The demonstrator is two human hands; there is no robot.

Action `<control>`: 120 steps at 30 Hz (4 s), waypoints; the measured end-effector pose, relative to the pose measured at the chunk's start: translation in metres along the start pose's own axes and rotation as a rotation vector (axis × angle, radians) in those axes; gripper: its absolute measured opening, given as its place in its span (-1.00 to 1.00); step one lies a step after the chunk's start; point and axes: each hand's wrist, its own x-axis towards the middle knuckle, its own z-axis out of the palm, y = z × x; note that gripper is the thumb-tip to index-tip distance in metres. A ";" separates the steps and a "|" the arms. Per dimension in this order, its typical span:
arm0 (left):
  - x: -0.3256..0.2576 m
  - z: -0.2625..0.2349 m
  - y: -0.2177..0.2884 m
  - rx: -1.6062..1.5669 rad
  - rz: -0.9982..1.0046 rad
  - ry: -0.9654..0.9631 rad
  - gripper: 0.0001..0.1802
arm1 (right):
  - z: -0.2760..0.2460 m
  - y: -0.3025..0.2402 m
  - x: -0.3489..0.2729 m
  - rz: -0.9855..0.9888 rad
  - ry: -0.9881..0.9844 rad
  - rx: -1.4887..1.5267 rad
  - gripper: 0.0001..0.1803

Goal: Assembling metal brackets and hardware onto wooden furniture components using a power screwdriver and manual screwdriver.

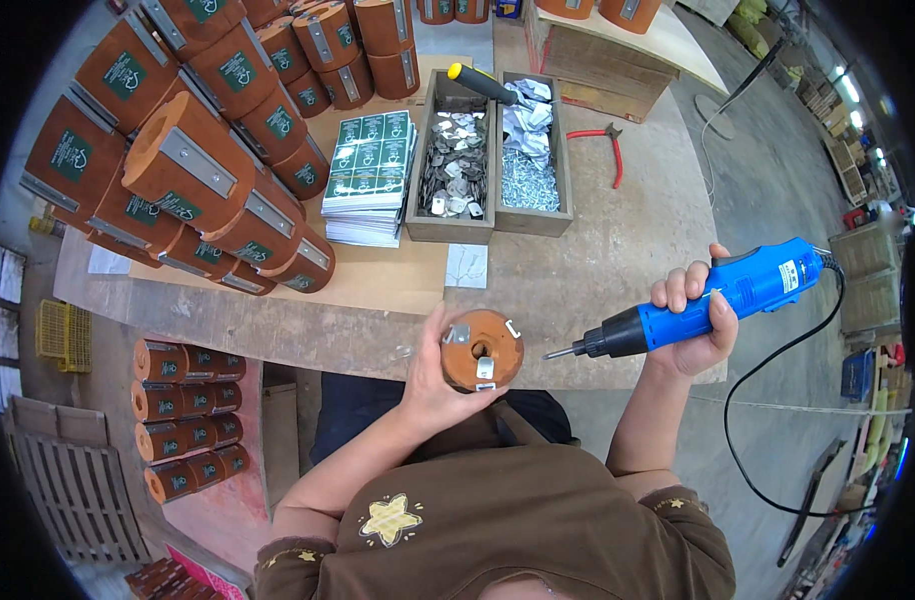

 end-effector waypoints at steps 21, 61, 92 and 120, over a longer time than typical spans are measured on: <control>0.132 -0.081 0.019 -0.216 -0.075 -0.393 -0.14 | 0.008 -0.009 -0.002 -0.020 -0.027 -0.049 -0.44; 0.106 -0.006 0.057 -0.591 -0.163 -0.346 -0.91 | 0.037 -0.036 0.004 -0.353 -0.102 0.014 -0.40; 0.069 -0.025 0.069 -0.448 -0.017 -0.699 -0.90 | 0.071 -0.044 0.005 -0.247 -0.664 0.044 -0.26; 0.026 -0.022 0.064 0.769 0.181 -0.093 -0.46 | 0.052 -0.047 -0.003 -0.404 -0.322 -0.016 -0.35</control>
